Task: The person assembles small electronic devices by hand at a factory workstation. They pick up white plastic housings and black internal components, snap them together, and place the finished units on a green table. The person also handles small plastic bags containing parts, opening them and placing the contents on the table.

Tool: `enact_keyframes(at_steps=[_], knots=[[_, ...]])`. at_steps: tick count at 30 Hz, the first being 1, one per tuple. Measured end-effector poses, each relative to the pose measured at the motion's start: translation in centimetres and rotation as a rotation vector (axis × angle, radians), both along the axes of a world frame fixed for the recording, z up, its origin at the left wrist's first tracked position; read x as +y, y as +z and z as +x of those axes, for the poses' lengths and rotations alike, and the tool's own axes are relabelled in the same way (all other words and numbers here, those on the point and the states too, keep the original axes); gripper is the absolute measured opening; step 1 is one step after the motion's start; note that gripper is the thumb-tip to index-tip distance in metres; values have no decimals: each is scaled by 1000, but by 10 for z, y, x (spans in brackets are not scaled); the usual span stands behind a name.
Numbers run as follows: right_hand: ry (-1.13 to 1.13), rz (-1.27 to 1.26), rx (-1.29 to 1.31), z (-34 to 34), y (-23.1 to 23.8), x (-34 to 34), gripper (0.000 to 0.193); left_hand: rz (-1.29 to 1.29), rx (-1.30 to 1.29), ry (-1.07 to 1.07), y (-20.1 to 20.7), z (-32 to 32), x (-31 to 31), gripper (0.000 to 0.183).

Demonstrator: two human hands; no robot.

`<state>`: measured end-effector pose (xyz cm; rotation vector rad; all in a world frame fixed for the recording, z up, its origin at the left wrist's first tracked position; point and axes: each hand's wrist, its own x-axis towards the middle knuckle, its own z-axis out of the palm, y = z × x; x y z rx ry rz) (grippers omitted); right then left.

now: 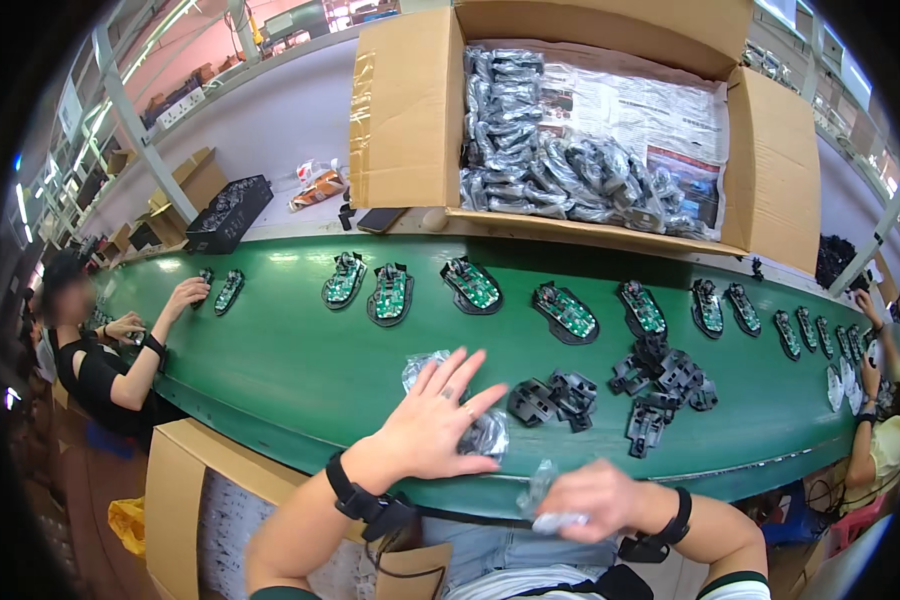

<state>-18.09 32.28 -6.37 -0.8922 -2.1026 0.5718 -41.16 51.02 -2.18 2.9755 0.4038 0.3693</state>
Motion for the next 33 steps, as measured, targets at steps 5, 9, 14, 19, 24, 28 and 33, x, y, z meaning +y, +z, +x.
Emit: enact_keyframes(at_steps=[5, 9, 14, 19, 24, 28, 33], knots=[[-20, -83, -3, -15, -13, 4, 31, -134, 407, 228, -1, -50, 64, 93], [11, -99, 4, -22, -8, 12, 20, -328, 593, 576, 57, -60, 121, 105], [-22, -363, 175, -20, -6, 13, 28, -70, 161, 838, 37, 10, 224, 76], [5, -395, 286, -17, -3, 17, 27, 330, 109, 682, -9, 44, 306, 64], [2, -345, 273, -18, -11, 18, 27, 79, 138, 628, -7, 63, 315, 63], [11, -385, 266, -19, -2, 19, 28, 196, 52, 655, -17, 43, 306, 58], [22, -377, 240, -20, -13, 20, 28, -18, -27, 585, 3, 25, 237, 60]])
